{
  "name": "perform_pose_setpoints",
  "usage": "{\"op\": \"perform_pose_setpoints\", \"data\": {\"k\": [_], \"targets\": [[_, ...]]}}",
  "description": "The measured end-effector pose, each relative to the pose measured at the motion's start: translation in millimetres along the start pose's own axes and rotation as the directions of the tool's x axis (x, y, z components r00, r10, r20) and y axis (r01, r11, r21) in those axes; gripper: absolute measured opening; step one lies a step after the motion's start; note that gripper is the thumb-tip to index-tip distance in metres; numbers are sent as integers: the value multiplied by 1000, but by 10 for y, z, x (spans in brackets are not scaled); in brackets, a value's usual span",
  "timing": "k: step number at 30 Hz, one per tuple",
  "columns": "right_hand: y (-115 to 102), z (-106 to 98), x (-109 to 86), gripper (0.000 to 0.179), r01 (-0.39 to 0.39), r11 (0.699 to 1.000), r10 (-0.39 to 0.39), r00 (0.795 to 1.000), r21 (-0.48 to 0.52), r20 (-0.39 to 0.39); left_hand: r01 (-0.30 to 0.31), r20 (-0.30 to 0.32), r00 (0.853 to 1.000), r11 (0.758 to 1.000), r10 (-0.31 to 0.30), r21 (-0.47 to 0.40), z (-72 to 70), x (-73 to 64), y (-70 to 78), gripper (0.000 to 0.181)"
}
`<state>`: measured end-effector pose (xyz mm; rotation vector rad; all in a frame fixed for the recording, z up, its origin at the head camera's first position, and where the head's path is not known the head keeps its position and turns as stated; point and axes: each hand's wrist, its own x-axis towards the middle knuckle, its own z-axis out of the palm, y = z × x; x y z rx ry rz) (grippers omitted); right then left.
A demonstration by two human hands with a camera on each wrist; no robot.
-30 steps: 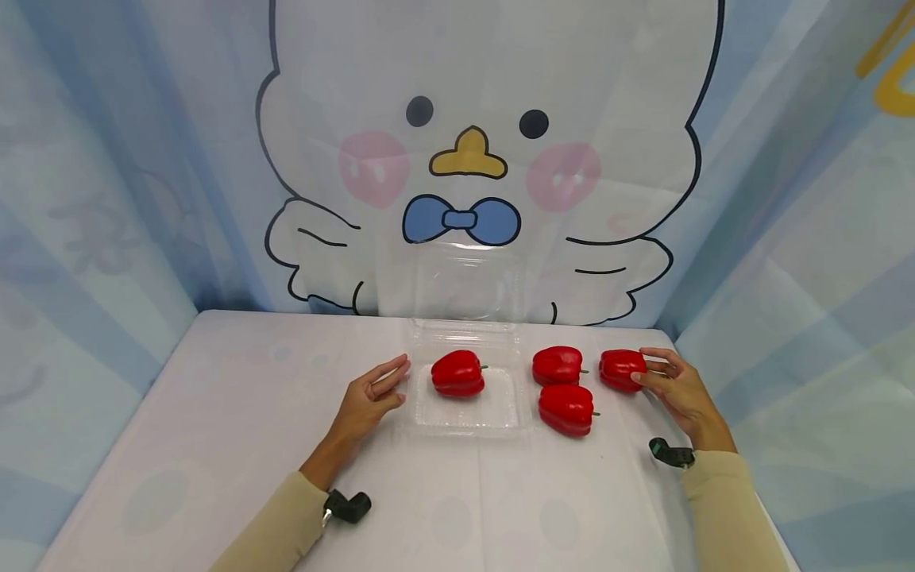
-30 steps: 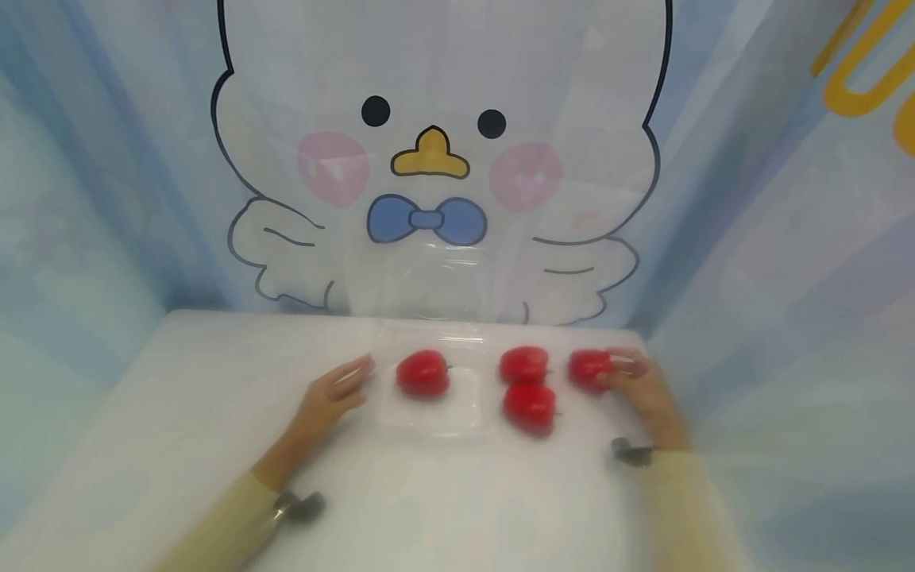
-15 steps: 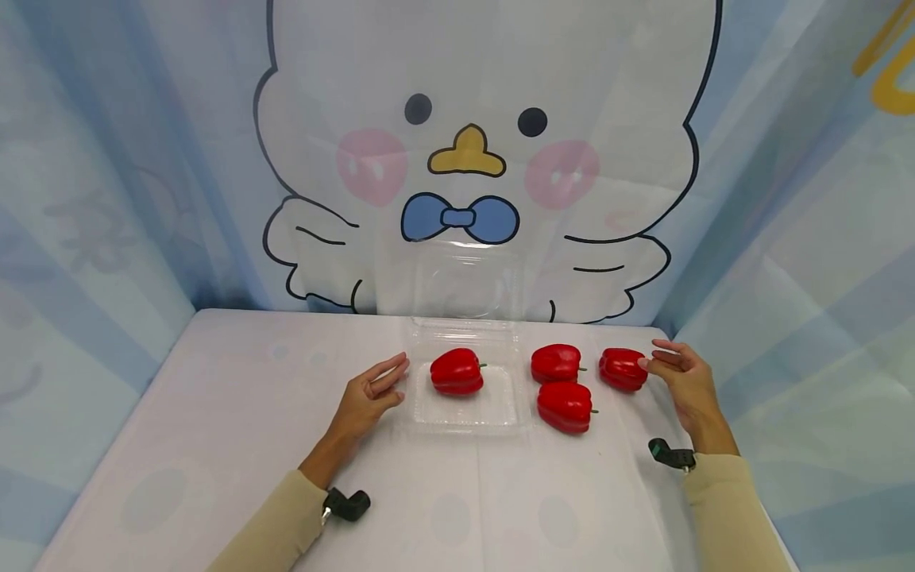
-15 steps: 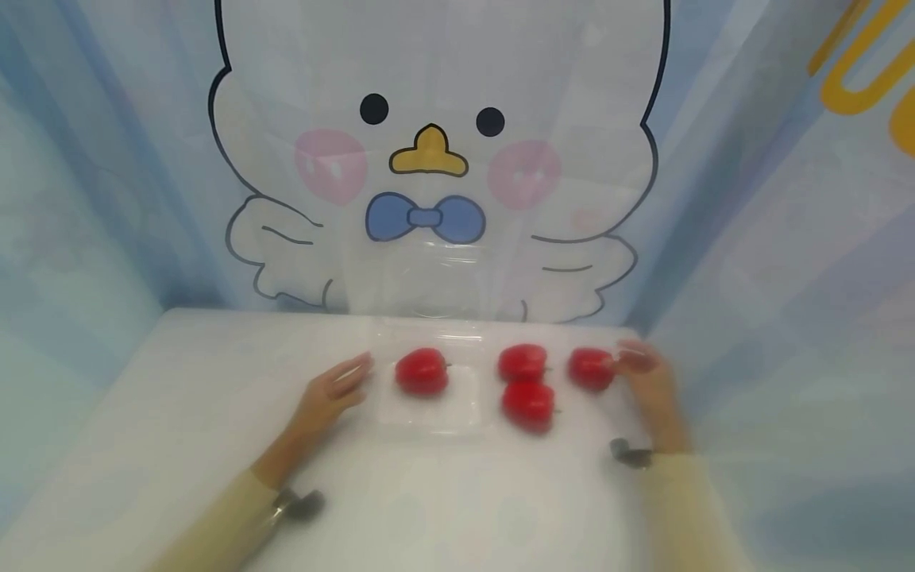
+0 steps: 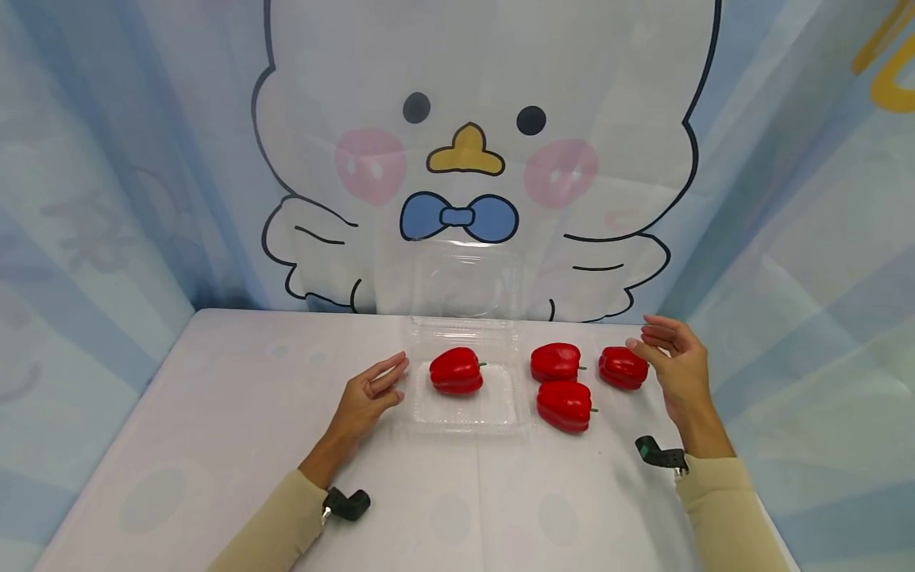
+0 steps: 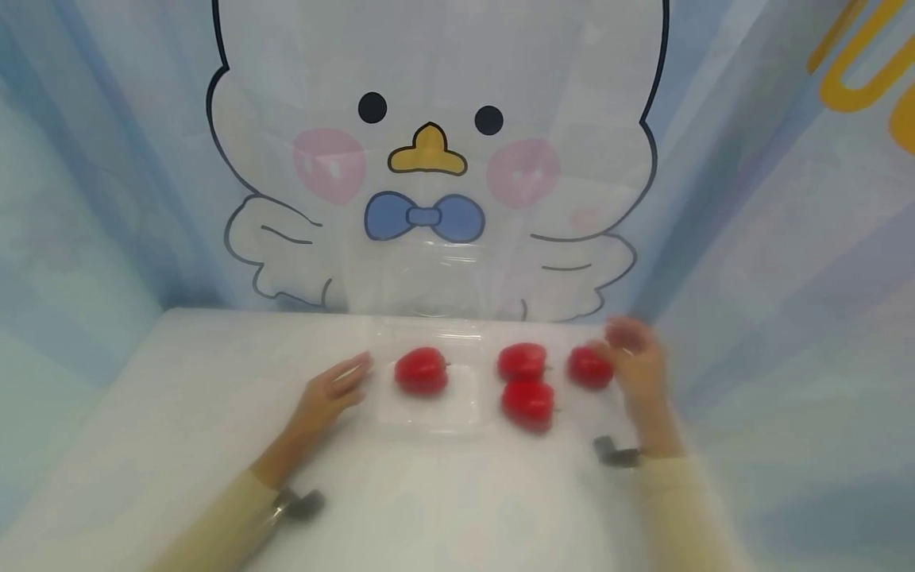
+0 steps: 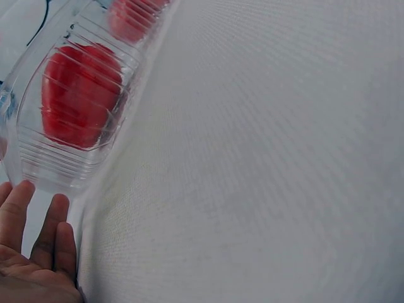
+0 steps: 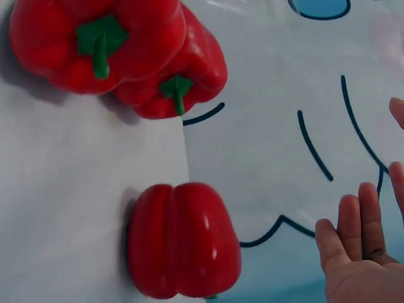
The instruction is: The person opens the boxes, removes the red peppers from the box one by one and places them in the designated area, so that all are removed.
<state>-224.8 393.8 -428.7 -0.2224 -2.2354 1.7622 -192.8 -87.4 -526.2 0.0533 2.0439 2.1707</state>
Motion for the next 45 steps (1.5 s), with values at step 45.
{"op": "perform_pose_setpoints", "data": {"k": [45], "targets": [[-320,1490,-845,66,215,976,-190,915,-32,357,-16,20,1000,1000,17,-21,-21,10,-17,65]]}}
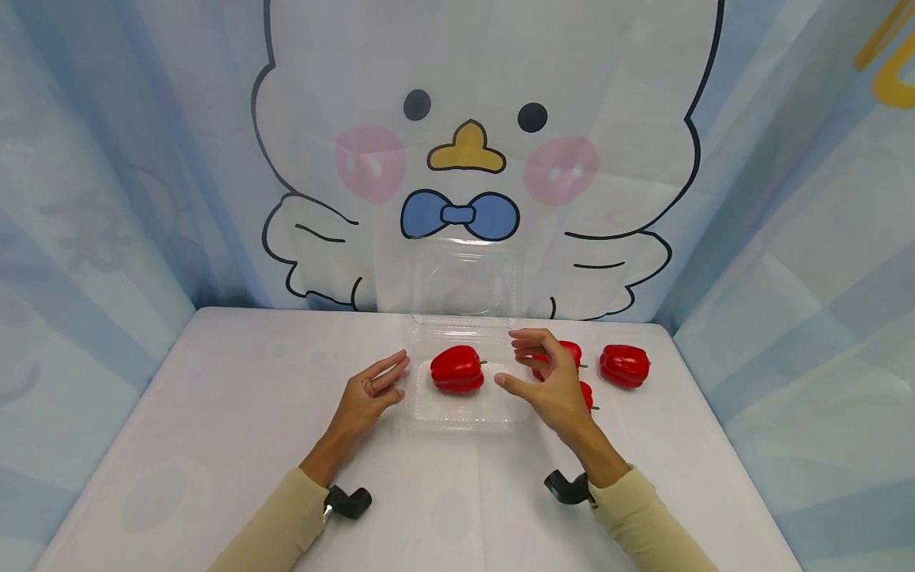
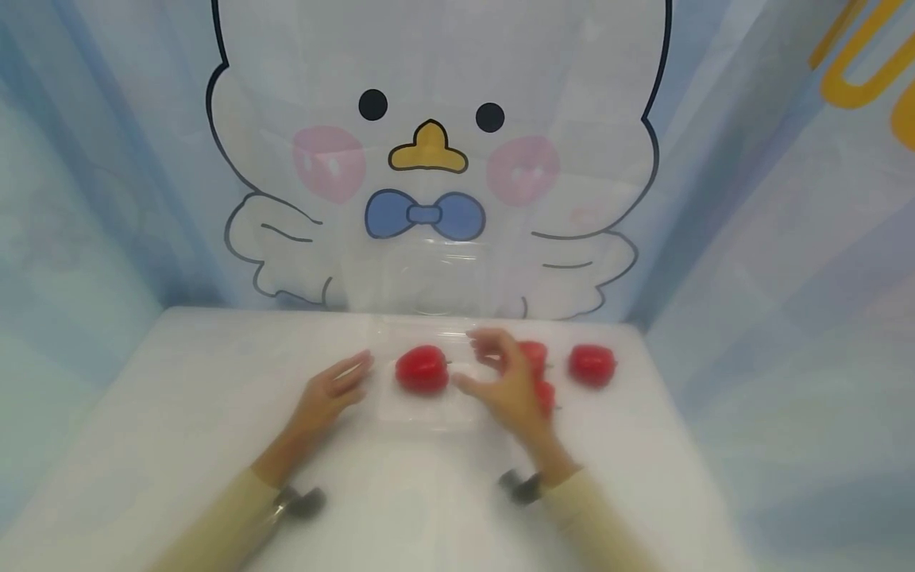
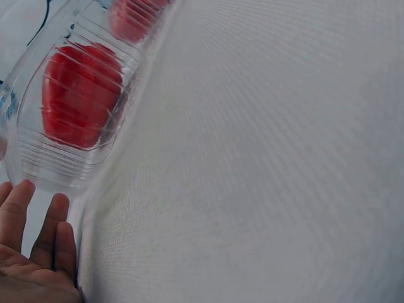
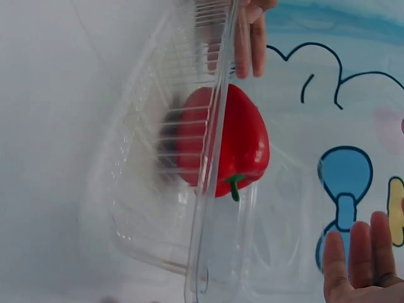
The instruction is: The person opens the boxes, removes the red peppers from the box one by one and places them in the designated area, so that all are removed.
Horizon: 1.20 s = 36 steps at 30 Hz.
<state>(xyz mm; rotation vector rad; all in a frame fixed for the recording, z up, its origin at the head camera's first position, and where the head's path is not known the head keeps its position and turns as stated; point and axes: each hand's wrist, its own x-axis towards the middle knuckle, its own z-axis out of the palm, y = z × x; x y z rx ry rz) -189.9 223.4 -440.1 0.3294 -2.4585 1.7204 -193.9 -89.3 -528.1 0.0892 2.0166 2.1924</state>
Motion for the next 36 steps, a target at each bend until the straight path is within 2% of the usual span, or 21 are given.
{"op": "perform_pose_setpoints", "data": {"k": [9,19,29,36], "targets": [[57,268,30,66,-22,998,21,1000,54,23,-3,6,1000,1000,3,12,5,8,-4,65],[126,451,100,65,-50,995,46,998,84,53,-27,-1,1000,999,27,23,-2,5,-25,66],[257,561,185,67,-73,997,72,996,14,61,-29,0,1000,999,29,21,0,0,-26,67],[290,577,241,64,-104,992,106,994,-72,30,-19,-8,1000,999,20,26,8,-1,-22,66]]}}
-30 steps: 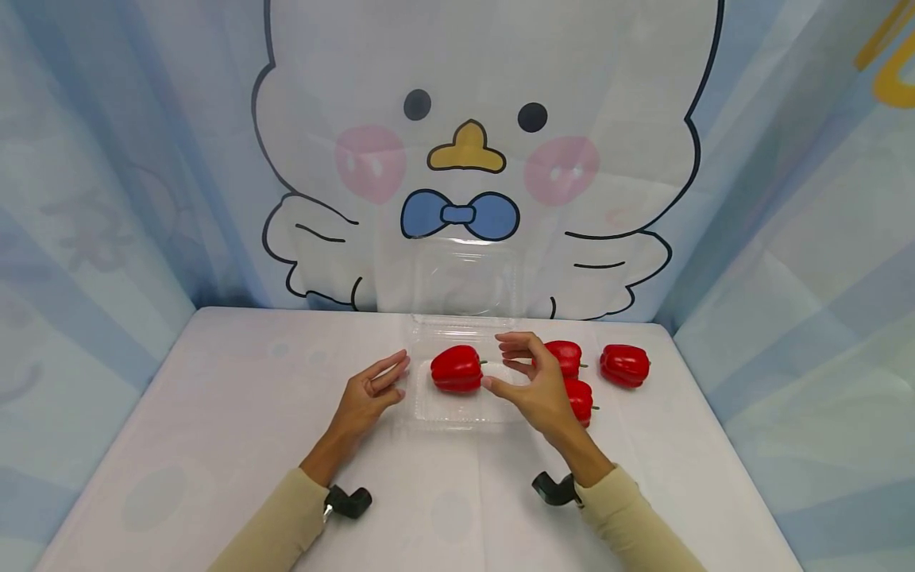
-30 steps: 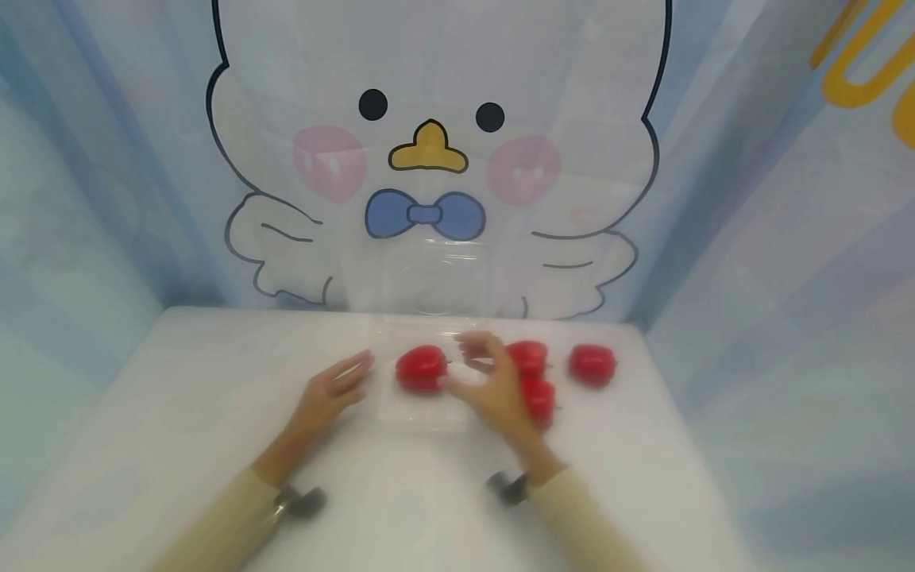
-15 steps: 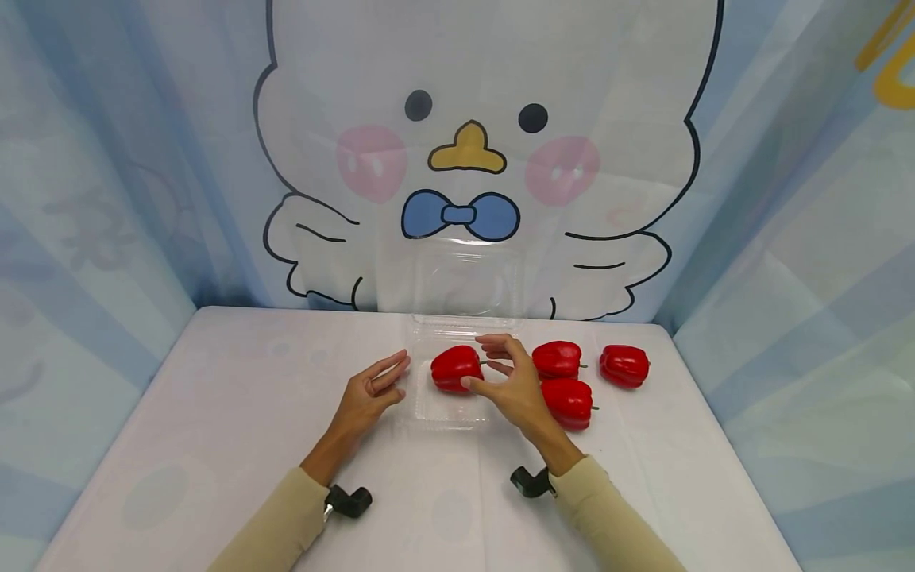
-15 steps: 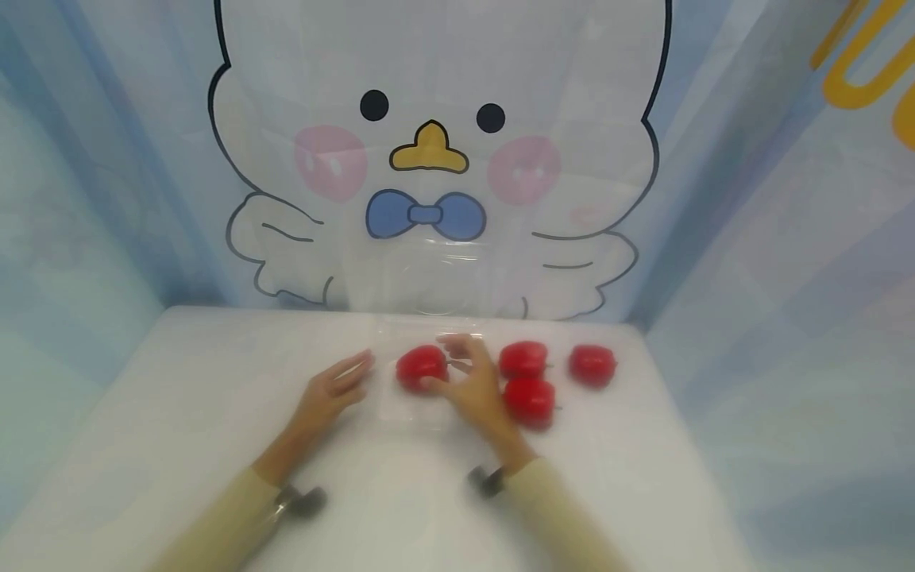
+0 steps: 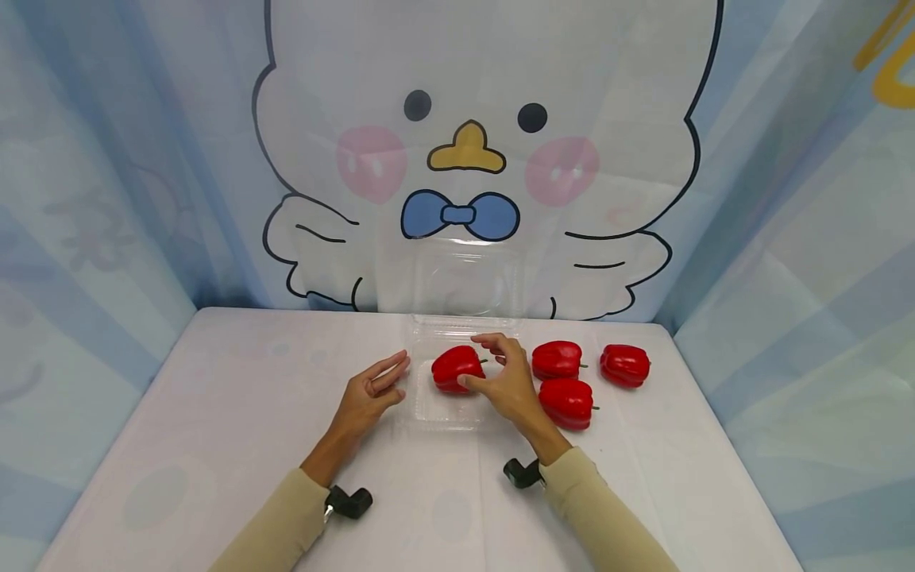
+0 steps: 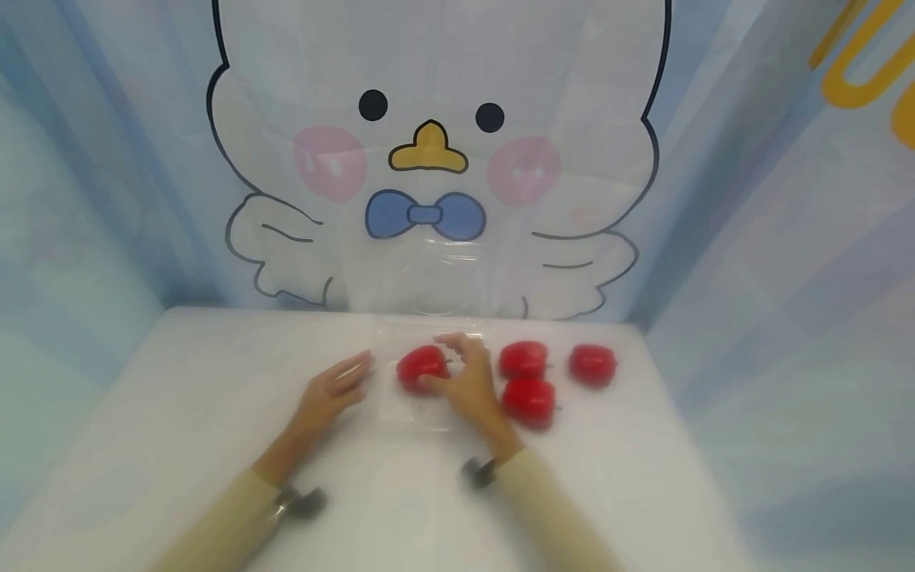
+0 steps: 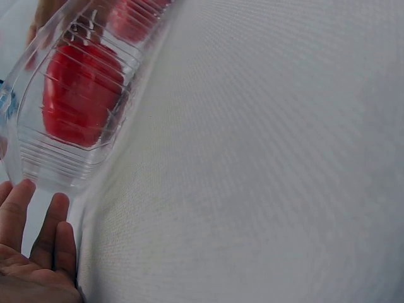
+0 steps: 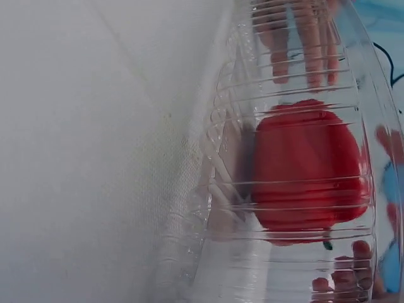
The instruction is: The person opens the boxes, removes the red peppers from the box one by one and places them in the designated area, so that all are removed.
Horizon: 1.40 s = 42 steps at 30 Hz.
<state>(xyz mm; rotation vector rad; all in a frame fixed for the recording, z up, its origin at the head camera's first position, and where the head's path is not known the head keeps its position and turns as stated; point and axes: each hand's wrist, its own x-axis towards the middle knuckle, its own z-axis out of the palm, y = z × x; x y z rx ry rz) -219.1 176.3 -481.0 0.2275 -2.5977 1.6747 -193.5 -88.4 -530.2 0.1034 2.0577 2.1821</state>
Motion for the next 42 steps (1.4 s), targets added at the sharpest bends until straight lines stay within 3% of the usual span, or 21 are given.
{"op": "perform_pose_setpoints", "data": {"k": [14,31,42], "targets": [[73,70,92,67,-66,998,64,996,19,67,1,3,1000,1000,-1,-11,-6,4,-4,66],[83,161,154,81,-152,979,171,976,-139,136,1,5,1000,1000,-1,-11,3,6,-4,65],[35,159,136,73,-168,980,181,975,-102,129,-10,14,1000,1000,10,-10,-14,23,-38,64]]}}
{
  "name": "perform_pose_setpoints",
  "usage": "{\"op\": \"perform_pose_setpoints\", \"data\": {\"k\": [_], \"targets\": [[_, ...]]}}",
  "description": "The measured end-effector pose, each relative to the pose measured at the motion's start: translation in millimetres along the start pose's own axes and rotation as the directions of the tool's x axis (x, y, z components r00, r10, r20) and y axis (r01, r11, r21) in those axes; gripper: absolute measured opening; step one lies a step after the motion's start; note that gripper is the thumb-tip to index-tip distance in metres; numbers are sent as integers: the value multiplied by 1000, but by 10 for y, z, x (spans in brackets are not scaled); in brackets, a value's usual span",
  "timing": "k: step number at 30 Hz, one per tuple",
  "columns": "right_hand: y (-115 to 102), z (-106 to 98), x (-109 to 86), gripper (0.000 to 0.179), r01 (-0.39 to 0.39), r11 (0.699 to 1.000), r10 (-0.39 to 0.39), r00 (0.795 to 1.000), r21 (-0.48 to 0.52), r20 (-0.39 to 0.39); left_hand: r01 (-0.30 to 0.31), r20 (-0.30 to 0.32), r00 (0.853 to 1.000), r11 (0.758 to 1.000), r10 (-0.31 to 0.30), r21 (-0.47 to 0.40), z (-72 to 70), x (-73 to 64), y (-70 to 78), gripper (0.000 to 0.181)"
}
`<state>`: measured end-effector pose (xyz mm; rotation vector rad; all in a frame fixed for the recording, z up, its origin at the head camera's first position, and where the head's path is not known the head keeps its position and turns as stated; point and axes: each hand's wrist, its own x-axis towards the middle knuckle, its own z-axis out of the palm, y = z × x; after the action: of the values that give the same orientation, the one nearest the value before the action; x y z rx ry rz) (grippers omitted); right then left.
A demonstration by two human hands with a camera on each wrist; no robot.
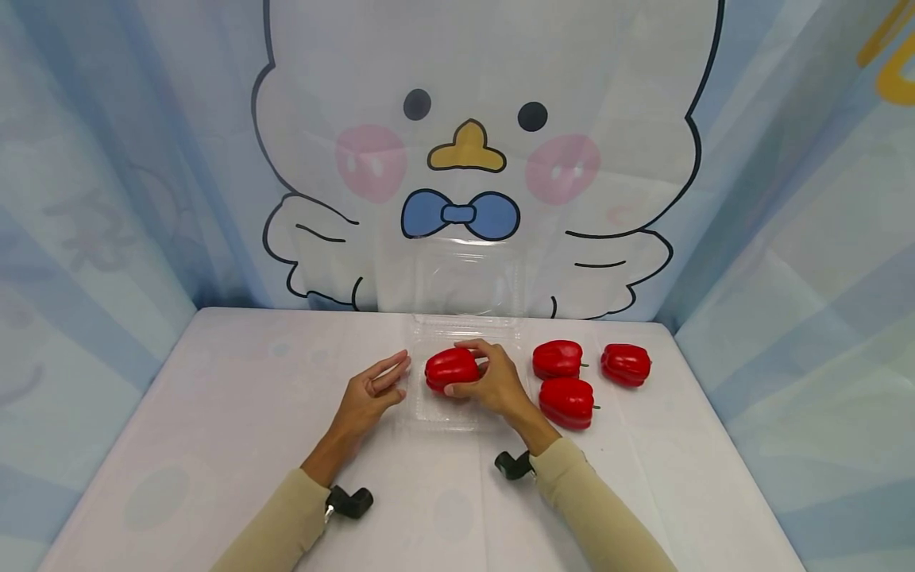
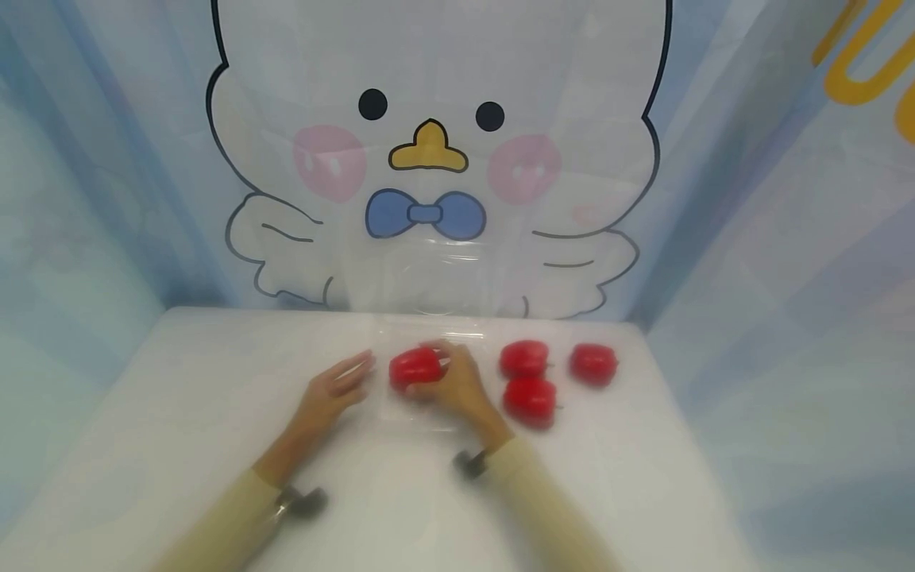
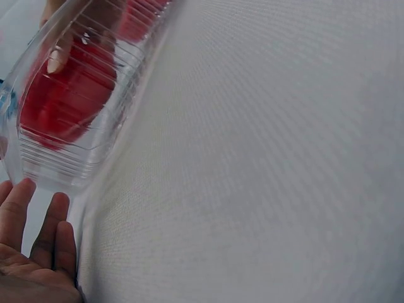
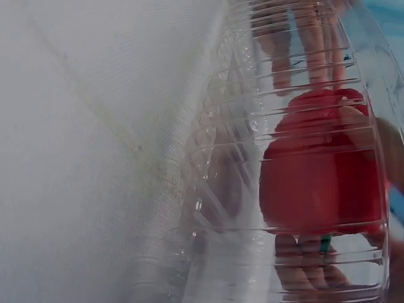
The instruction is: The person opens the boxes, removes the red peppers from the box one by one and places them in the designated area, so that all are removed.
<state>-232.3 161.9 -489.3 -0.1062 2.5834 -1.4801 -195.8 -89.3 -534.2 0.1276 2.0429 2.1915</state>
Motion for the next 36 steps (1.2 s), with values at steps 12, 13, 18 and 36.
{"op": "perform_pose_setpoints", "data": {"k": [12,13,18,36], "targets": [[-159,-81,-101,74,7,1000,-7,999,-6,-43,15,-7,1000,1000,-15,26,-7,15,-3,64],[-159,-88,-103,74,7,1000,-7,999,-2,-45,18,-10,1000,999,-18,27,-8,16,-2,64],[-149,-129,-110,73,19,1000,-17,998,24,-59,21,-13,1000,999,-20,24,-7,9,15,65],[-205,-367,-286,77,9,998,-3,995,59,-98,22,-11,1000,1000,-21,23,8,24,20,65]]}}
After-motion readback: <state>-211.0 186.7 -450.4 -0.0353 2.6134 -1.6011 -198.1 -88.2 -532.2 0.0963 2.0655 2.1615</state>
